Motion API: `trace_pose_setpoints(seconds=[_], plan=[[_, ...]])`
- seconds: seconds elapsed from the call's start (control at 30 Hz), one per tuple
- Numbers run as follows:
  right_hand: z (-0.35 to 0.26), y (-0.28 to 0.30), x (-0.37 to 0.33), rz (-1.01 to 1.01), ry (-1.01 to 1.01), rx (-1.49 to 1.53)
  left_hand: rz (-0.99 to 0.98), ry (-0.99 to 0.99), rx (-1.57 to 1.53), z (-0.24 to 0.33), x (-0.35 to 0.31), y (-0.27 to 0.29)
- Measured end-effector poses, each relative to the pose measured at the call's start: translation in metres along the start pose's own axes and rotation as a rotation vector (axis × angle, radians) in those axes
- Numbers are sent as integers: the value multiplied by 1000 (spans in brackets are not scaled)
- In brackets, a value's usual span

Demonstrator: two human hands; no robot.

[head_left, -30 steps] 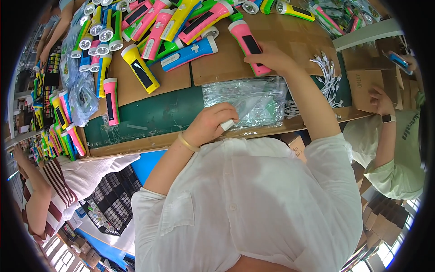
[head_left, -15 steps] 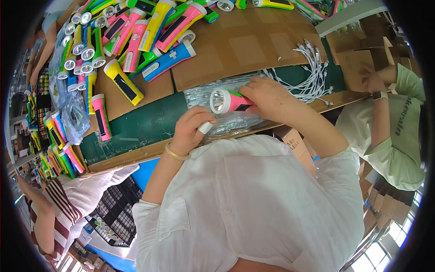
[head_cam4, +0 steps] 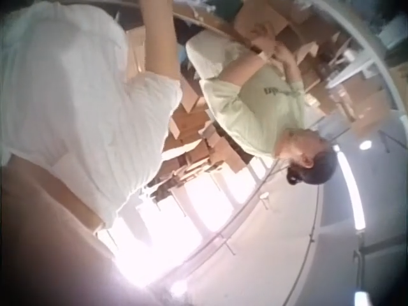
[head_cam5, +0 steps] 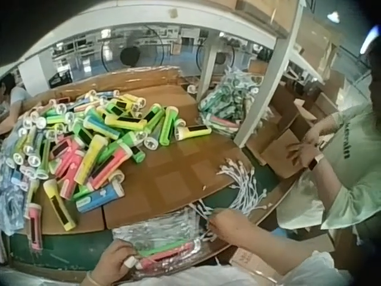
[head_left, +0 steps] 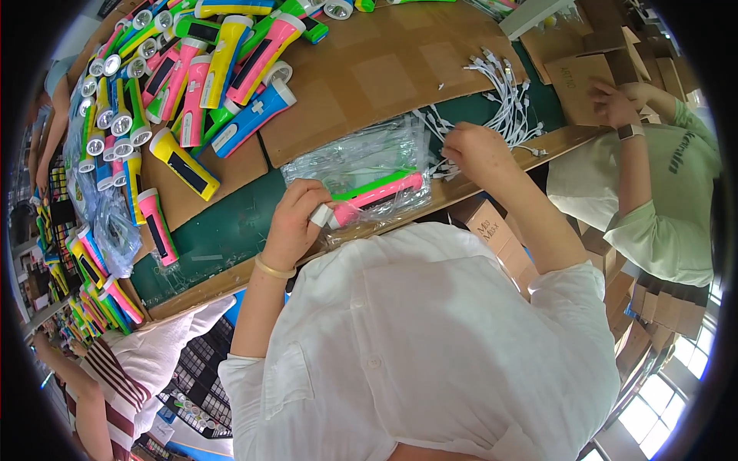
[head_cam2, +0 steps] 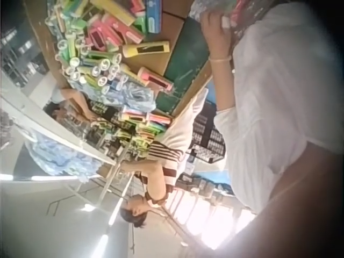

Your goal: Packaging flashlights and charging cables into small plastic bags.

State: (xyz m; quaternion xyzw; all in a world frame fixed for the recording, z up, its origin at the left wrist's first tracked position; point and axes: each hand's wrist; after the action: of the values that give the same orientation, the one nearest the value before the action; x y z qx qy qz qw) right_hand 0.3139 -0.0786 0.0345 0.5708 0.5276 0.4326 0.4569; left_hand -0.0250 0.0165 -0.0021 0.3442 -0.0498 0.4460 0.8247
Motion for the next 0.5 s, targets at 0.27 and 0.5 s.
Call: trace_pose_setpoints(seconds=[0.27,0.5], plan=[[27,-23,-26,68,-119,-28,18,-46,-11,3,-4,2],[23,76,-16,198,-333,1011,56,-114,20,2,-10,5]])
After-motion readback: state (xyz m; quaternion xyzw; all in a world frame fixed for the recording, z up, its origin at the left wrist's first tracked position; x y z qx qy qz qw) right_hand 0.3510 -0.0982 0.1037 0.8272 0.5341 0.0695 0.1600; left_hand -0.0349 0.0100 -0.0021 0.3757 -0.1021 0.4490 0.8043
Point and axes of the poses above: each hand's wrist, its own x-axis towards the middle knuckle, its own y-axis out of the back of the hand, z = x × y, and after that the axes turned 10 degrees about z, right-handed
